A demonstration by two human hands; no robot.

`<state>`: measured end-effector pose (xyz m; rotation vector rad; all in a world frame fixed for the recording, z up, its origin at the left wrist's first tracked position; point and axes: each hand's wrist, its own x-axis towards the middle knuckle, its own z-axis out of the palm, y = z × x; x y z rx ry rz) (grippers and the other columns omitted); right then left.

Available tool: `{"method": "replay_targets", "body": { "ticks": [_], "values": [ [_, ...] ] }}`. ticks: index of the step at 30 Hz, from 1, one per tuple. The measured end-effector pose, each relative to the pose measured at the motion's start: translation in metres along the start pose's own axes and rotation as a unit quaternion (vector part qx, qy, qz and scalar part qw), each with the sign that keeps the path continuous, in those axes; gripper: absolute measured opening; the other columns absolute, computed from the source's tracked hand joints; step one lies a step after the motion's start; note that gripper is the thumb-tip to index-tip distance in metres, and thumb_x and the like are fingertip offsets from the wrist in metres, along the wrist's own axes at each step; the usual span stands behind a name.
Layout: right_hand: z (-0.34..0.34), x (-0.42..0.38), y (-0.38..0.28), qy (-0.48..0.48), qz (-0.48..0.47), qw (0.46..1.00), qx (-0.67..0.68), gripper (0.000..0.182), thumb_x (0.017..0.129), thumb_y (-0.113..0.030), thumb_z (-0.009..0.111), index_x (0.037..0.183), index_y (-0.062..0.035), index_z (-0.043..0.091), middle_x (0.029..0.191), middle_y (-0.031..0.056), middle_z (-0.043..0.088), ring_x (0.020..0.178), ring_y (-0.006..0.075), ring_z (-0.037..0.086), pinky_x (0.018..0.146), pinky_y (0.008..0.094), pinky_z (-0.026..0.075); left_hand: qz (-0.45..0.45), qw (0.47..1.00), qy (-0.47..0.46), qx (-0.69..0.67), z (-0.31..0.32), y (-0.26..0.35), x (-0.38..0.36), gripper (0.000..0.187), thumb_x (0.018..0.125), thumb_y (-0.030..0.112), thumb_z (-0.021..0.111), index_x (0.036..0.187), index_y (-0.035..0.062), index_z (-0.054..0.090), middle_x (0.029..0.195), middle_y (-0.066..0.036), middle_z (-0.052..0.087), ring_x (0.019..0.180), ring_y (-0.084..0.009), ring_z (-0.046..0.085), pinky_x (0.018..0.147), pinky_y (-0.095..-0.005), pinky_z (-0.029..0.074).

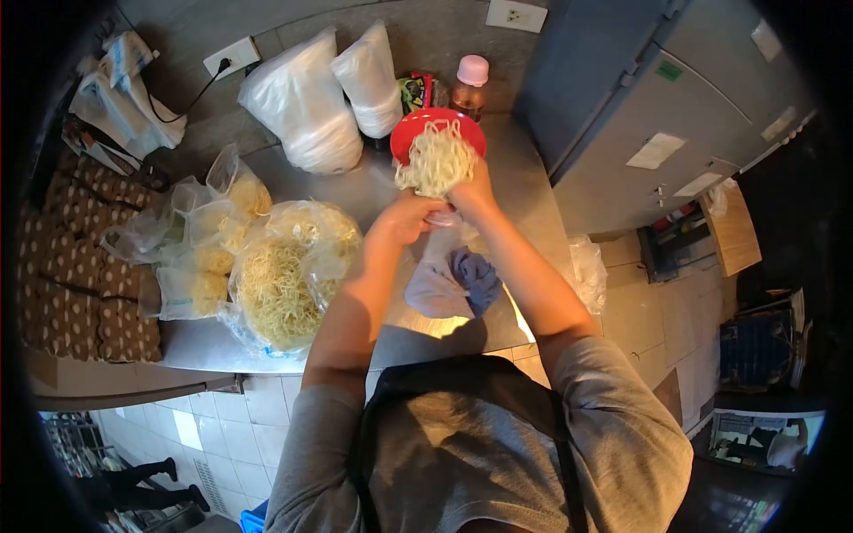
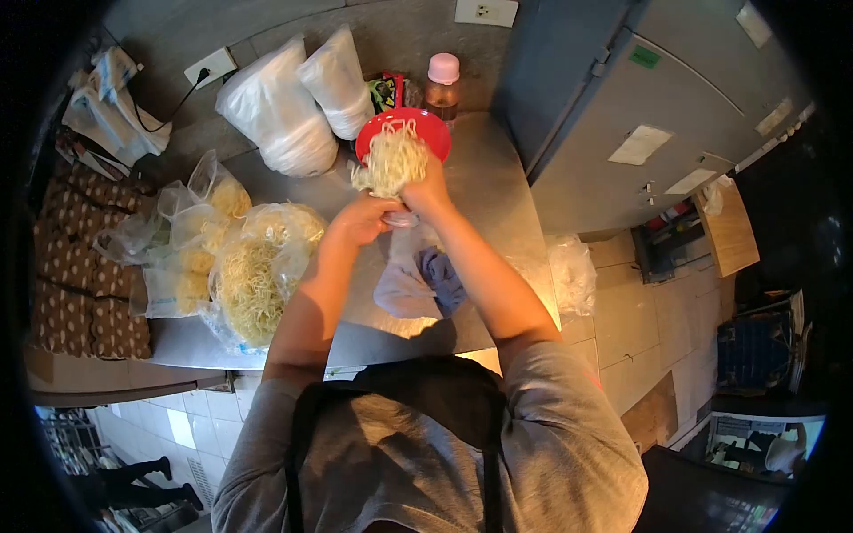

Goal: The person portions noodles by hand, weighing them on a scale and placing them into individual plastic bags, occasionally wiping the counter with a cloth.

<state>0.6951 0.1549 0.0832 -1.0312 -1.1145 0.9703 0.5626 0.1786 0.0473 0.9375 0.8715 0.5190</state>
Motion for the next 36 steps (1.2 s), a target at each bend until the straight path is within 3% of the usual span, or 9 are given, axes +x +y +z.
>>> {"method": "replay_targets", "body": {
  "ticks": [5,8,10,12,20,25,27,32,36],
  "values": [
    [-0.024,-0.027,0.003,-0.220,-0.034,0.967,-0.127,0.040,0.080,-0.025,0.065,0.113,-0.0045,0.058,0.109,0.0120,0.062,0.100,0.0240,0.058,0.090,0.0327,0.044,0.066,0.997,-0.010,-0.037,-0.002,-0.016,-0.028,0.031,0.088,0.021,0.060,0.117,0.0092,0.054,0.107,-0.005,0.063,0.089,-0.0184,0.063,0.070,-0.0374,0.055],
    [-0.029,-0.019,-0.021,-0.361,0.073,0.893,-0.260,0.042,0.081,-0.019,0.065,0.118,-0.0039,0.055,0.109,0.0128,0.063,0.098,0.0197,0.059,0.086,0.0303,0.045,0.099,0.995,-0.012,0.025,0.003,-0.018,-0.044,0.034,0.087,0.019,0.061,0.118,0.0088,0.054,0.108,-0.006,0.062,0.092,-0.0191,0.062,0.075,-0.0359,0.054],
    [-0.018,-0.016,-0.031,-0.445,0.111,0.745,-0.484,0.046,0.076,-0.023,0.067,0.118,-0.0088,0.056,0.107,0.0152,0.063,0.098,0.0246,0.061,0.085,0.0315,0.046,0.083,0.995,-0.045,0.019,0.002,-0.014,-0.044,0.058,0.078,0.006,0.069,0.130,0.0041,0.043,0.110,-0.009,0.061,0.094,-0.0184,0.062,0.079,-0.0319,0.052],
    [-0.009,0.000,-0.006,-0.561,0.114,0.531,-0.625,0.049,0.073,-0.024,0.068,0.120,-0.0105,0.056,0.107,0.0159,0.063,0.099,0.0264,0.061,0.084,0.0324,0.046,0.132,0.987,-0.046,0.073,0.019,-0.008,-0.053,0.073,0.072,-0.002,0.071,0.135,0.0011,0.035,0.111,-0.011,0.060,0.093,-0.0176,0.061,0.079,-0.0301,0.052],
    [0.025,0.020,0.071,-0.585,0.034,0.492,-0.644,0.049,0.066,-0.016,0.067,0.115,-0.0116,0.060,0.111,0.0132,0.062,0.097,0.0256,0.060,0.081,0.0370,0.048,0.101,0.986,0.024,0.130,0.032,0.011,-0.076,0.078,0.068,-0.013,0.057,0.139,-0.0022,0.029,0.113,-0.015,0.058,0.082,-0.0167,0.063,0.070,-0.0271,0.051],
    [0.039,0.031,0.045,-0.623,0.057,0.449,-0.638,0.048,0.066,-0.014,0.066,0.114,-0.0111,0.061,0.114,0.0125,0.060,0.098,0.0260,0.060,0.081,0.0383,0.048,0.201,0.950,0.098,0.216,-0.006,-0.019,-0.043,0.071,0.070,-0.012,0.053,0.137,-0.0007,0.033,0.115,-0.014,0.057,0.088,-0.0168,0.062,0.064,-0.0267,0.054],
    [0.040,0.038,0.013,-0.639,0.074,0.455,-0.615,0.048,0.066,-0.014,0.065,0.114,-0.0108,0.061,0.116,0.0122,0.060,0.098,0.0262,0.060,0.081,0.0388,0.048,0.149,0.972,0.093,0.157,-0.006,-0.011,-0.052,0.069,0.070,-0.012,0.052,0.136,0.0004,0.036,0.116,-0.013,0.057,0.092,-0.0181,0.061,0.063,-0.0273,0.056],
    [0.033,0.047,-0.088,-0.556,0.157,0.656,-0.485,0.044,0.065,-0.001,0.061,0.109,-0.0067,0.061,0.098,0.0127,0.064,0.091,0.0239,0.062,0.078,0.0370,0.049,0.103,0.984,0.103,0.100,-0.001,0.000,-0.060,0.067,0.069,-0.012,0.050,0.134,0.0020,0.039,0.114,-0.010,0.056,0.087,-0.0193,0.062,0.062,-0.0289,0.058],
    [0.021,0.059,-0.089,-0.498,-0.001,0.724,-0.477,0.039,0.066,0.003,0.059,0.104,-0.0057,0.062,0.094,0.0128,0.064,0.088,0.0248,0.062,0.073,0.0378,0.051,0.113,0.983,0.103,0.099,0.004,0.005,-0.064,0.068,0.068,-0.010,0.048,0.134,0.0021,0.038,0.114,-0.009,0.055,0.079,-0.0164,0.062,0.065,-0.0298,0.057]
  ]
}}
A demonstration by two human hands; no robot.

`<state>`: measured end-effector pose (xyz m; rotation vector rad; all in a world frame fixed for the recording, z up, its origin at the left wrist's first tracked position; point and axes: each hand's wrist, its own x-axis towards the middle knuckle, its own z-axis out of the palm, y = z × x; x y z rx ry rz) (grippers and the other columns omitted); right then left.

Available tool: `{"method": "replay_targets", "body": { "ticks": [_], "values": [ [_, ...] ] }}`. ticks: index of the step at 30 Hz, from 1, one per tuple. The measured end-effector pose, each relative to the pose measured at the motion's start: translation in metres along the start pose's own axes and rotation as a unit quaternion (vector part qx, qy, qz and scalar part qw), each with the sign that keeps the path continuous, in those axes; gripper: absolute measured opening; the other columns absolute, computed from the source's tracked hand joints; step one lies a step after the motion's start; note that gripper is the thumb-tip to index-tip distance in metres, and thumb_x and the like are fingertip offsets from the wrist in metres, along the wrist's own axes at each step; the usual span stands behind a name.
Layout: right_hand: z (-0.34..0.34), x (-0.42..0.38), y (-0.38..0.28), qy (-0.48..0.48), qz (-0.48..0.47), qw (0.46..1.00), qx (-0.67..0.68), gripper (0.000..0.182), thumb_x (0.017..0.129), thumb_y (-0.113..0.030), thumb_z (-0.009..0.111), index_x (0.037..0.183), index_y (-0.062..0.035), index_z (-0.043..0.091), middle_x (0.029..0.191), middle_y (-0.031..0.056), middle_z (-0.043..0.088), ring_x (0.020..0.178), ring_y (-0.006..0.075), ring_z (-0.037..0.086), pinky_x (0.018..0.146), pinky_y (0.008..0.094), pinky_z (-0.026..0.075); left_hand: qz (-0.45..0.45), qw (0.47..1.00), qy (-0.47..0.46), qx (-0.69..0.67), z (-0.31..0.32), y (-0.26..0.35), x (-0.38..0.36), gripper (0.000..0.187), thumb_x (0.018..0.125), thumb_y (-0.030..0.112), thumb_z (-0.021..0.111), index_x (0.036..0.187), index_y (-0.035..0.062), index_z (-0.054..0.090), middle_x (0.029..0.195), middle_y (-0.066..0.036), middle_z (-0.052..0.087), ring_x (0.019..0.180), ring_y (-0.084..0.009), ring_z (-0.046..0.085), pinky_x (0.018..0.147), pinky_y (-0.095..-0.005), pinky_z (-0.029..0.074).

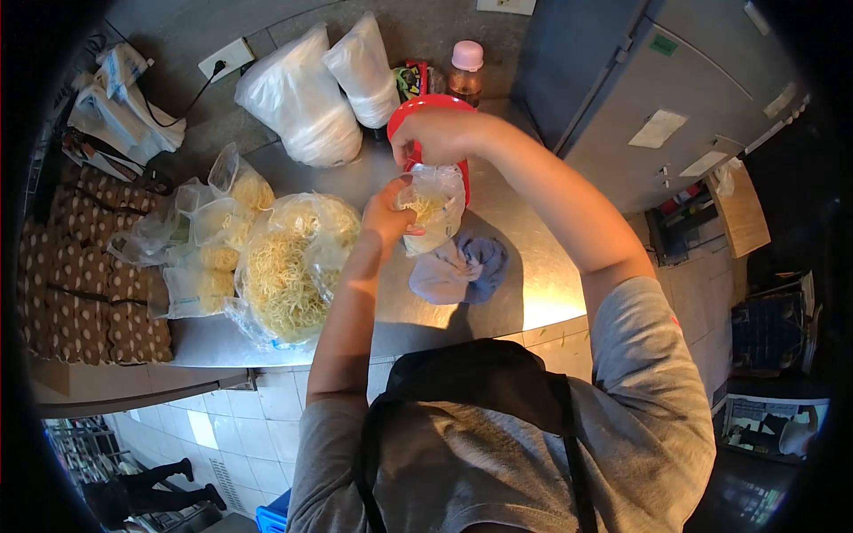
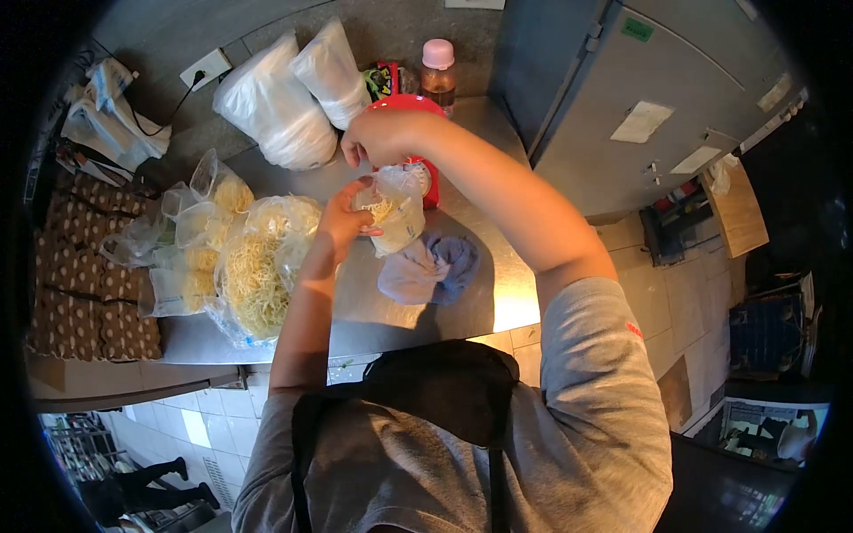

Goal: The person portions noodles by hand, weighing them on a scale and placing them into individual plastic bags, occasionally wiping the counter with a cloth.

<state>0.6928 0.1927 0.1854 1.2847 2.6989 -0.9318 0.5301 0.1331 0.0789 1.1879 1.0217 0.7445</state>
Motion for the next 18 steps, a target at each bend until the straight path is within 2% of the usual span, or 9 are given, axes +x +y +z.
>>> {"method": "replay_targets", "body": {
  "ticks": [2,3,6,7,9,10,12,15,18],
  "values": [
    [0.032,0.005,0.014,0.082,-0.096,0.990,-0.069,0.033,0.066,0.002,0.059,0.098,-0.0058,0.063,0.092,0.0121,0.064,0.085,0.0269,0.062,0.072,0.0387,0.051,0.008,1.000,0.005,0.004,0.001,0.001,-0.003,0.068,0.068,-0.011,0.048,0.134,0.0000,0.037,0.116,-0.010,0.054,0.078,-0.0161,0.062,0.065,-0.0299,0.057],
    [0.044,0.001,0.009,0.056,0.007,0.990,-0.129,0.024,0.068,0.000,0.058,0.090,-0.0059,0.064,0.091,0.0120,0.064,0.082,0.0300,0.062,0.070,0.0397,0.050,0.015,1.000,0.012,0.007,0.002,0.001,-0.005,0.068,0.068,-0.011,0.048,0.134,-0.0011,0.036,0.118,-0.011,0.053,0.077,-0.0158,0.062,0.065,-0.0298,0.057],
    [0.057,-0.004,0.022,0.064,0.122,0.955,-0.263,0.015,0.073,-0.012,0.062,0.087,-0.0067,0.066,0.087,0.0125,0.066,0.082,0.0302,0.064,0.067,0.0419,0.051,0.027,0.999,0.030,-0.008,-0.008,-0.004,-0.007,0.068,0.068,-0.010,0.047,0.135,-0.0033,0.035,0.121,-0.013,0.052,0.075,-0.0148,0.060,0.066,-0.0296,0.057],
    [0.048,-0.007,0.017,0.056,0.114,0.961,-0.245,0.014,0.073,-0.012,0.063,0.085,-0.0060,0.066,0.086,0.0129,0.066,0.082,0.0299,0.064,0.067,0.0418,0.051,0.027,0.999,0.035,-0.018,-0.011,-0.007,-0.008,0.068,0.068,-0.010,0.047,0.135,-0.0039,0.034,0.122,-0.013,0.051,0.074,-0.0144,0.060,0.066,-0.0295,0.057],
    [0.019,-0.020,-0.005,0.038,0.102,0.973,-0.204,0.014,0.071,-0.012,0.064,0.083,-0.0046,0.066,0.084,0.0136,0.066,0.082,0.0294,0.064,0.068,0.0414,0.051,0.013,0.999,0.041,-0.022,-0.012,-0.004,-0.007,0.067,0.069,-0.012,0.048,0.134,-0.0021,0.036,0.122,-0.014,0.051,0.081,-0.0206,0.062,0.065,-0.0318,0.058],
    [0.011,-0.021,-0.011,0.058,0.071,0.980,-0.179,0.012,0.071,-0.011,0.064,0.081,-0.0040,0.065,0.080,0.0123,0.065,0.078,0.0268,0.063,0.065,0.0388,0.051,0.006,0.999,0.043,-0.024,-0.011,-0.003,-0.007,0.066,0.070,-0.013,0.049,0.134,-0.0011,0.037,0.122,-0.015,0.051,0.085,-0.0237,0.064,0.064,-0.0330,0.059],
    [-0.002,-0.019,-0.024,0.104,0.010,0.986,-0.131,0.009,0.070,-0.009,0.064,0.076,-0.0028,0.062,0.071,0.0096,0.063,0.069,0.0216,0.062,0.061,0.0334,0.051,0.007,0.999,0.028,-0.022,-0.009,-0.004,-0.007,0.065,0.071,-0.011,0.050,0.133,-0.0013,0.037,0.118,-0.016,0.053,0.084,-0.0235,0.064,0.065,-0.0334,0.059],
    [-0.008,-0.014,-0.042,0.073,0.003,0.996,0.051,0.012,0.072,-0.009,0.066,0.081,-0.0016,0.063,0.070,0.0062,0.062,0.069,0.0153,0.062,0.057,0.0285,0.051,0.002,0.999,0.010,-0.040,-0.007,-0.005,-0.004,0.062,0.071,-0.009,0.051,0.131,-0.0014,0.038,0.112,-0.016,0.055,0.082,-0.0227,0.064,0.064,-0.0332,0.059],
    [0.012,0.007,-0.029,-0.050,0.025,0.990,0.127,0.013,0.077,-0.005,0.063,0.089,-0.0007,0.063,0.075,0.0054,0.063,0.071,0.0124,0.061,0.053,0.0255,0.051,-0.009,0.999,0.018,-0.044,-0.006,-0.003,-0.005,0.060,0.071,-0.008,0.052,0.129,-0.0008,0.039,0.111,-0.015,0.056,0.081,-0.0222,0.064,0.064,-0.0326,0.058]
  ]
}}
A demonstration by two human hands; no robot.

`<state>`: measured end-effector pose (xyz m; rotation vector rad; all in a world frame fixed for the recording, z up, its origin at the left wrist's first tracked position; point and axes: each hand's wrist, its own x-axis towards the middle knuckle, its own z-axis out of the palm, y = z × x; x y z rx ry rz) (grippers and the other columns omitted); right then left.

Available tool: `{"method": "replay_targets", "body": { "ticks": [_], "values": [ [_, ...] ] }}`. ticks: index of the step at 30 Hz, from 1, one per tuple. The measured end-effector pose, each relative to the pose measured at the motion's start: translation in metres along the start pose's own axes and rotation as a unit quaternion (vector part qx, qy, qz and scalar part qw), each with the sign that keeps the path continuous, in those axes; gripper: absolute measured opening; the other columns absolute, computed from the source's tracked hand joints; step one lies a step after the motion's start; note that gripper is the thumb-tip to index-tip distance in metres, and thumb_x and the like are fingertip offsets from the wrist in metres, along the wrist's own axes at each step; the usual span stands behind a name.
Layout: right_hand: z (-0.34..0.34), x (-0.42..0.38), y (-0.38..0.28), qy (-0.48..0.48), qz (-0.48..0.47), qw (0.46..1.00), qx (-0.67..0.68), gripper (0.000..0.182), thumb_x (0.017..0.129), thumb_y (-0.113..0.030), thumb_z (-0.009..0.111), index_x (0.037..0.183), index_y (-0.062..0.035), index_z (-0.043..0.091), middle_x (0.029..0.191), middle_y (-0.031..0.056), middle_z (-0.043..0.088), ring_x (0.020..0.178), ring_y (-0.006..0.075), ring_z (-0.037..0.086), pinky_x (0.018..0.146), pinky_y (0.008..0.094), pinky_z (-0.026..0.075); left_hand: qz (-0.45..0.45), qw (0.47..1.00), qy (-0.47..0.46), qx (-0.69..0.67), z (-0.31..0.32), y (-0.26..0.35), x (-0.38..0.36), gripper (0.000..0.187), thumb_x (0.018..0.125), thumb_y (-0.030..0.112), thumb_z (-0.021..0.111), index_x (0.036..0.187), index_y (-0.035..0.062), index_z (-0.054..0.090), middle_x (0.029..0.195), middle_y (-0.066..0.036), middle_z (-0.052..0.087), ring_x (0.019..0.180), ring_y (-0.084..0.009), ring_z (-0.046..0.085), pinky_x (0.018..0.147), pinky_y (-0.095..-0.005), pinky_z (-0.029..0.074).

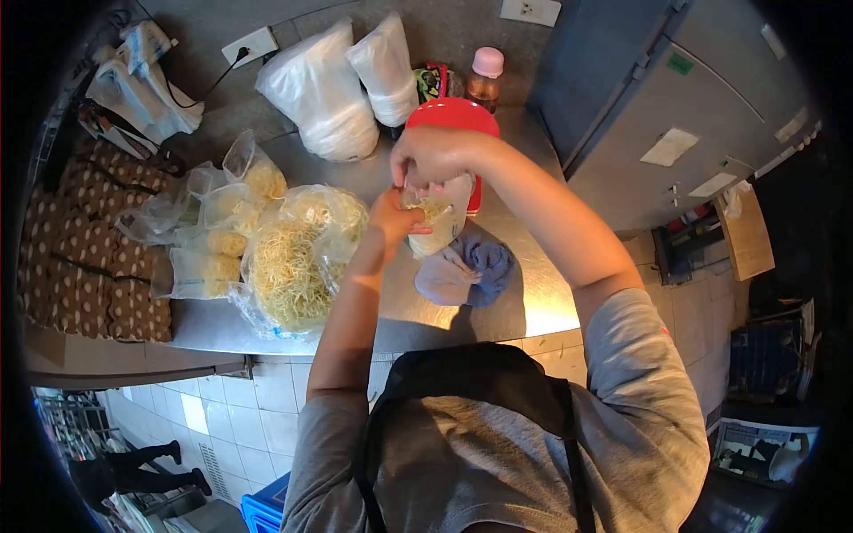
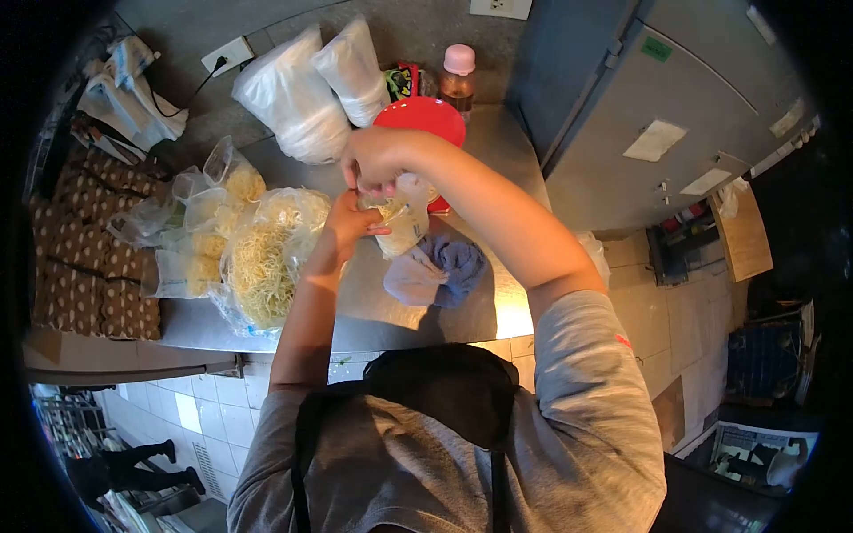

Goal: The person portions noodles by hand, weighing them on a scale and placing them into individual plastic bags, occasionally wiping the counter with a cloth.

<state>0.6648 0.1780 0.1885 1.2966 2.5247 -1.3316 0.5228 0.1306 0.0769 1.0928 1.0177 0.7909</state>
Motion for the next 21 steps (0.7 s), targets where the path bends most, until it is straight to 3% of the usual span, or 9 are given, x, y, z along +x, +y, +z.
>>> {"method": "replay_targets", "body": {
  "ticks": [1,4,8,11,14,16,17,21],
  "values": [
    [0.005,-0.001,-0.003,0.011,0.061,0.997,-0.047,0.017,0.078,-0.003,0.061,0.095,0.0005,0.062,0.083,0.0080,0.063,0.074,0.0148,0.061,0.055,0.0279,0.053,-0.003,1.000,0.008,0.003,0.000,0.001,0.000,0.059,0.071,-0.007,0.053,0.128,-0.0006,0.040,0.111,-0.015,0.056,0.081,-0.0221,0.064,0.064,-0.0325,0.058],
    [0.002,-0.012,-0.002,0.049,-0.009,0.999,-0.011,0.017,0.078,-0.003,0.061,0.094,0.0015,0.062,0.087,0.0083,0.063,0.076,0.0158,0.061,0.057,0.0294,0.054,0.025,1.000,0.014,0.003,-0.002,-0.002,-0.001,0.060,0.071,-0.007,0.053,0.130,0.0001,0.040,0.111,-0.014,0.056,0.081,-0.0222,0.064,0.063,-0.0319,0.058],
    [-0.009,-0.031,-0.003,0.206,-0.148,0.964,0.079,0.015,0.077,0.000,0.061,0.093,0.0015,0.061,0.086,0.0069,0.063,0.083,0.0182,0.061,0.067,0.0302,0.053,0.033,0.999,0.011,0.024,-0.001,0.005,-0.007,0.061,0.071,-0.007,0.053,0.130,-0.0023,0.038,0.108,-0.013,0.056,0.079,-0.0197,0.062,0.066,-0.0323,0.058],
    [0.002,-0.030,-0.006,0.165,-0.066,0.980,-0.093,0.015,0.077,0.000,0.063,0.092,0.0007,0.061,0.088,0.0072,0.064,0.088,0.0166,0.061,0.074,0.0292,0.051,0.047,0.999,0.019,0.021,0.000,-0.002,-0.002,0.062,0.070,-0.008,0.053,0.130,-0.0026,0.038,0.109,-0.012,0.056,0.079,-0.0205,0.062,0.065,-0.0328,0.058],
    [0.012,-0.030,0.002,0.238,-0.172,0.951,-0.093,0.017,0.077,0.001,0.063,0.094,-0.0004,0.062,0.092,0.0075,0.065,0.090,0.0140,0.061,0.077,0.0277,0.050,0.062,0.998,0.019,0.004,0.000,0.002,0.001,0.062,0.070,-0.009,0.053,0.130,-0.0029,0.039,0.110,-0.013,0.056,0.079,-0.0212,0.062,0.064,-0.0332,0.058],
    [0.013,-0.048,-0.010,0.283,-0.195,0.938,0.033,0.017,0.078,0.001,0.063,0.095,0.0002,0.061,0.096,0.0071,0.064,0.090,0.0134,0.061,0.076,0.0268,0.050,0.073,0.996,0.023,-0.036,-0.001,0.016,-0.009,0.061,0.070,-0.009,0.054,0.129,-0.0032,0.040,0.110,-0.013,0.056,0.079,-0.0212,0.062,0.063,-0.0335,0.057],
    [0.013,-0.056,-0.011,0.295,-0.184,0.934,0.080,0.016,0.079,0.001,0.063,0.095,0.0010,0.061,0.096,0.0068,0.064,0.089,0.0133,0.061,0.077,0.0266,0.050,0.043,0.998,-0.005,-0.055,-0.011,0.028,-0.011,0.061,0.071,-0.010,0.054,0.130,-0.0012,0.041,0.120,-0.015,0.050,0.092,-0.0249,0.061,0.066,-0.0353,0.058],
    [0.017,-0.084,0.002,0.334,-0.149,0.909,0.203,0.013,0.082,0.002,0.061,0.096,0.0019,0.061,0.098,0.0061,0.064,0.089,0.0115,0.060,0.078,0.0254,0.049,0.128,0.986,0.050,-0.098,-0.059,0.084,-0.009,0.053,0.073,-0.008,0.054,0.125,-0.0075,0.042,0.104,-0.013,0.057,0.074,-0.0195,0.061,0.073,-0.0371,0.058]
  ]
}}
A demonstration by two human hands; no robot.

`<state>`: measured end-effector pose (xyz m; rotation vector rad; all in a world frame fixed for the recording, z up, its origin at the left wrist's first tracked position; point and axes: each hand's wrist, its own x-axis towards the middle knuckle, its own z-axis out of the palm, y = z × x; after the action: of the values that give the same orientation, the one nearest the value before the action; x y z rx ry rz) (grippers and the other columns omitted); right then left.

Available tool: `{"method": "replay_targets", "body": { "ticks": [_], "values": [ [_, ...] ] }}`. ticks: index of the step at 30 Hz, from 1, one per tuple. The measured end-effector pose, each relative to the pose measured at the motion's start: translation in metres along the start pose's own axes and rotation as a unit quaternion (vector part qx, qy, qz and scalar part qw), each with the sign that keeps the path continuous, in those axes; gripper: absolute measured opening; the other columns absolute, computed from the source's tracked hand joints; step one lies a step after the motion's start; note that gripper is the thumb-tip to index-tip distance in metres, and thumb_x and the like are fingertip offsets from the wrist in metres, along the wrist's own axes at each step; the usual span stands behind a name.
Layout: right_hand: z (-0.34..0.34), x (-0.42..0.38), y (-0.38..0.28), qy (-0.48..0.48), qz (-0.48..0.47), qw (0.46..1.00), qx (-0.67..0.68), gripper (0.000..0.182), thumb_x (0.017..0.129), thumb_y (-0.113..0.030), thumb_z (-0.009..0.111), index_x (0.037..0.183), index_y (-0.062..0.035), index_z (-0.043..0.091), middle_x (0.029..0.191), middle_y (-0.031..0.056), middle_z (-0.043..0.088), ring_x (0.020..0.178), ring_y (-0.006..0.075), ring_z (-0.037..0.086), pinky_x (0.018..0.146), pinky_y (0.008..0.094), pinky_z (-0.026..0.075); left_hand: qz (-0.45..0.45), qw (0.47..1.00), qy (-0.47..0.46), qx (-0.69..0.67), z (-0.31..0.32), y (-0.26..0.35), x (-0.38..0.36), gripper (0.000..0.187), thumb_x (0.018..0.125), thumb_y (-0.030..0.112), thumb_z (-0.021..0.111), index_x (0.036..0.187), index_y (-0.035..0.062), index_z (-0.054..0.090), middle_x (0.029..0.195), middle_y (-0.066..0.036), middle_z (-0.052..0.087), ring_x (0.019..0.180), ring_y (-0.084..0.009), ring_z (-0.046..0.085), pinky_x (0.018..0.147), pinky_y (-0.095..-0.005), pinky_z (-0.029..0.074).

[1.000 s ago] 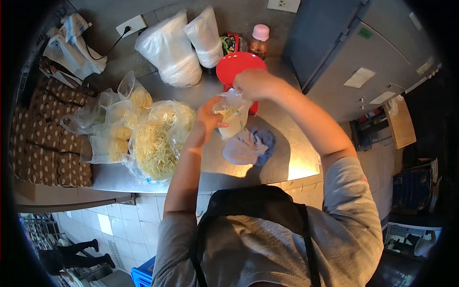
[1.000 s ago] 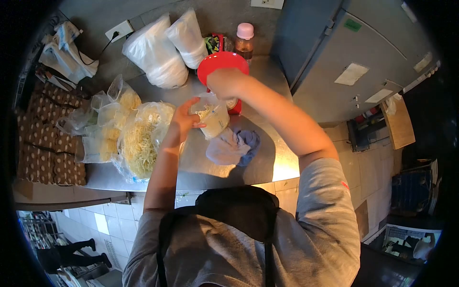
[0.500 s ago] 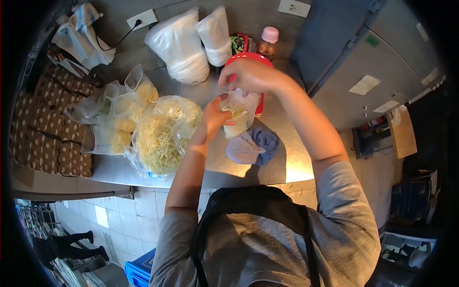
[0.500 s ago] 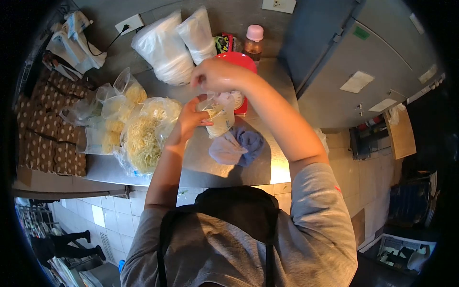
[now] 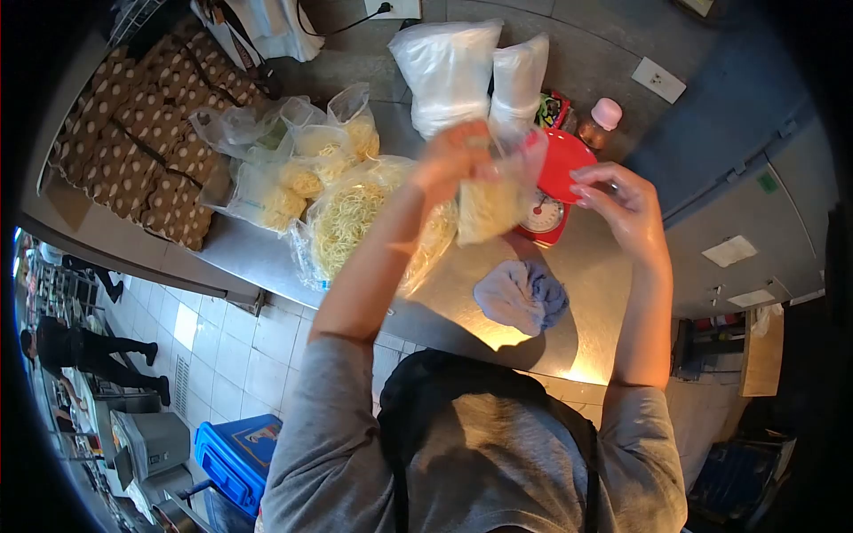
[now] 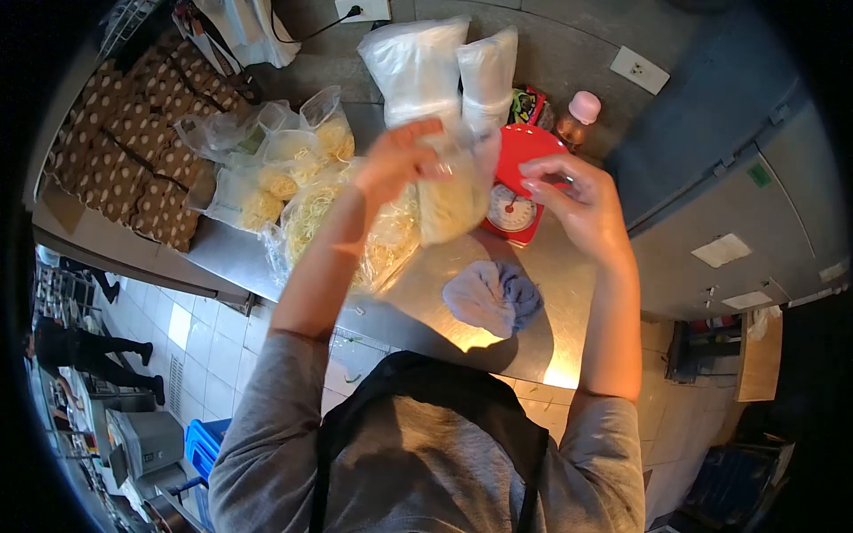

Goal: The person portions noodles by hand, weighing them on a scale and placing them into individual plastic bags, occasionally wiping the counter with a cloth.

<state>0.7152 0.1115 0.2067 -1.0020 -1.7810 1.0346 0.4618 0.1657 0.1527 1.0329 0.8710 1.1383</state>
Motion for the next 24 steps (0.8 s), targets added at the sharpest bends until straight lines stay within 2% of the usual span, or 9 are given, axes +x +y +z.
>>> {"method": "replay_targets", "body": {
  "ticks": [3,6,9,12,14,18,20,22,24],
  "values": [
    [-0.008,-0.013,0.008,0.026,0.006,0.999,0.036,0.013,0.084,0.000,0.061,0.096,0.0011,0.062,0.095,0.0052,0.064,0.086,0.0102,0.060,0.077,0.0238,0.048,0.098,0.993,0.059,-0.012,-0.030,0.038,0.026,0.046,0.075,-0.008,0.054,0.120,-0.0097,0.043,0.093,-0.011,0.058,0.069,-0.0153,0.057,0.076,-0.0389,0.057],
    [-0.009,-0.018,0.009,0.026,0.020,0.999,0.039,0.012,0.084,0.000,0.061,0.096,0.0006,0.062,0.093,0.0046,0.064,0.084,0.0098,0.059,0.075,0.0234,0.048,0.097,0.988,0.119,-0.020,-0.061,0.059,0.053,0.060,0.075,-0.010,0.054,0.130,-0.0095,0.031,0.099,-0.017,0.055,0.071,-0.0231,0.059,0.070,-0.0378,0.059],
    [-0.004,-0.020,0.016,0.009,0.032,0.999,0.025,0.011,0.084,0.000,0.060,0.095,0.0004,0.062,0.093,0.0057,0.064,0.085,0.0106,0.060,0.075,0.0239,0.048,0.081,0.976,0.200,-0.027,-0.114,0.038,0.085,0.041,0.077,-0.006,0.057,0.116,-0.0088,0.045,0.089,-0.014,0.057,0.077,-0.0197,0.060,0.080,-0.0377,0.057],
    [0.010,-0.015,0.024,-0.032,0.033,0.999,0.000,0.011,0.085,-0.001,0.060,0.096,0.0005,0.062,0.096,0.0080,0.064,0.087,0.0126,0.061,0.074,0.0257,0.051,-0.044,0.972,0.224,-0.061,-0.199,-0.010,0.113,0.039,0.079,-0.004,0.058,0.117,-0.0068,0.048,0.088,-0.014,0.057,0.083,-0.0212,0.062,0.079,-0.0338,0.056],
    [0.031,-0.007,0.032,-0.063,0.027,0.998,-0.010,0.011,0.085,-0.002,0.060,0.096,0.0004,0.062,0.095,0.0077,0.064,0.085,0.0125,0.062,0.074,0.0260,0.051,0.001,0.972,0.233,0.013,-0.184,-0.010,0.078,0.038,0.080,-0.002,0.060,0.116,-0.0049,0.051,0.094,-0.014,0.059,0.086,-0.0207,0.061,0.080,-0.0316,0.055],
    [0.106,0.022,0.049,-0.198,0.083,0.976,0.032,0.012,0.087,-0.004,0.059,0.097,0.0004,0.062,0.090,0.0062,0.064,0.079,0.0114,0.063,0.071,0.0256,0.051,0.069,0.958,0.213,0.177,-0.153,-0.009,-0.006,0.036,0.079,0.002,0.063,0.115,-0.0020,0.055,0.105,-0.011,0.061,0.091,-0.0181,0.061,0.079,-0.0281,0.052],
    [0.154,0.043,0.058,-0.259,0.075,0.962,0.049,0.015,0.083,-0.005,0.062,0.097,-0.0006,0.062,0.090,0.0098,0.065,0.079,0.0129,0.063,0.070,0.0274,0.052,0.058,0.937,0.212,0.272,-0.157,-0.021,-0.042,0.035,0.078,0.002,0.063,0.113,-0.0011,0.057,0.107,-0.010,0.062,0.091,-0.0167,0.061,0.078,-0.0279,0.050],
    [0.206,0.065,0.070,-0.272,0.012,0.962,-0.008,0.027,0.077,-0.012,0.069,0.102,-0.0020,0.062,0.093,0.0167,0.065,0.083,0.0208,0.065,0.076,0.0336,0.052,0.042,0.910,0.219,0.348,-0.162,-0.033,-0.072,0.034,0.078,0.002,0.062,0.112,0.0000,0.058,0.107,-0.009,0.063,0.090,-0.0152,0.061,0.078,-0.0278,0.049],
    [0.263,0.088,0.105,-0.273,-0.063,0.953,-0.113,0.043,0.067,-0.020,0.076,0.106,-0.0069,0.063,0.112,0.0199,0.059,0.103,0.0325,0.058,0.087,0.0423,0.047,0.057,0.897,0.235,0.370,-0.170,-0.053,-0.095,0.032,0.080,0.002,0.059,0.112,0.0016,0.059,0.105,-0.009,0.064,0.090,-0.0146,0.061,0.078,-0.0286,0.048]
  ]
}}
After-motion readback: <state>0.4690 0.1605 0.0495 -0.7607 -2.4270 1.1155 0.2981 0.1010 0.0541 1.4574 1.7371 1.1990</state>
